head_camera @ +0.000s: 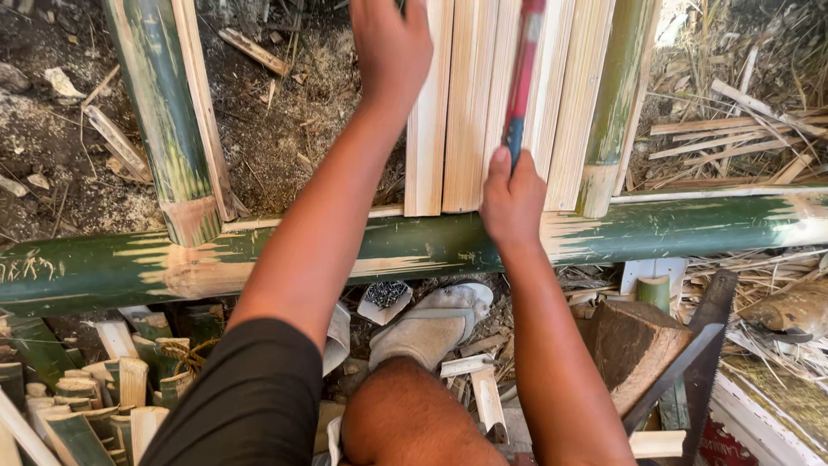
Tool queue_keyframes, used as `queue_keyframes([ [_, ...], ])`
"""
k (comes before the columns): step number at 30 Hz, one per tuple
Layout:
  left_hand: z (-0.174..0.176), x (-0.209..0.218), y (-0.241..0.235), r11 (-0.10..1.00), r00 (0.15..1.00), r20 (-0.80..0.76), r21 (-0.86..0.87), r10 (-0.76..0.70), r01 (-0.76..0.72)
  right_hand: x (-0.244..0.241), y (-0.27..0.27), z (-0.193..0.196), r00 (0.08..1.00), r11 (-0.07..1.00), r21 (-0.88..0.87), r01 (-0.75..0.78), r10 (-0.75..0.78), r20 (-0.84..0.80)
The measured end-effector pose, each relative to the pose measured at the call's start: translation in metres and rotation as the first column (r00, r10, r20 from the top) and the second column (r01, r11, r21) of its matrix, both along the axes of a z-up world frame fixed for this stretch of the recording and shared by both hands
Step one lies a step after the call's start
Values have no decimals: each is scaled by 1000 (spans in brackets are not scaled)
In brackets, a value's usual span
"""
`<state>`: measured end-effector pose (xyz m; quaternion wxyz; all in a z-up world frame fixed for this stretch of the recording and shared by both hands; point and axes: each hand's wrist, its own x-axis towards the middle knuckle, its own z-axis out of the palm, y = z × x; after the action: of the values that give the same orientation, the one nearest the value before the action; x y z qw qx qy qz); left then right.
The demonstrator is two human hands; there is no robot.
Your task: The person splits bamboo strips using a knife and a wooden block, then places them into a bamboo frame and hammers them into place. The person repeats this process to fill the frame with bamboo slats.
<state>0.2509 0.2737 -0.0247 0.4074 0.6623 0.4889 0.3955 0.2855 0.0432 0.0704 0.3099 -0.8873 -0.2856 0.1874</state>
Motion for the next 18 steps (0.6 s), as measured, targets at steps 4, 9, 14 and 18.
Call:
queue_keyframes([
  [4,-7,-25,-44,768,935,308,-551,-179,328,-1,-28,-9,943,991,41,128,-109,-314],
  [9,-12,-22,-49,764,926,366,-569,-95,304,-1,-21,-8,937,989,66,130,-101,-336],
  [14,-11,-24,-55,784,922,380,-550,-70,287,-6,-26,-8,948,994,25,103,-90,-306],
  [18,-1,-21,-54,797,945,325,-559,-43,228,-3,-14,-6,991,999,28,-25,29,-128],
])
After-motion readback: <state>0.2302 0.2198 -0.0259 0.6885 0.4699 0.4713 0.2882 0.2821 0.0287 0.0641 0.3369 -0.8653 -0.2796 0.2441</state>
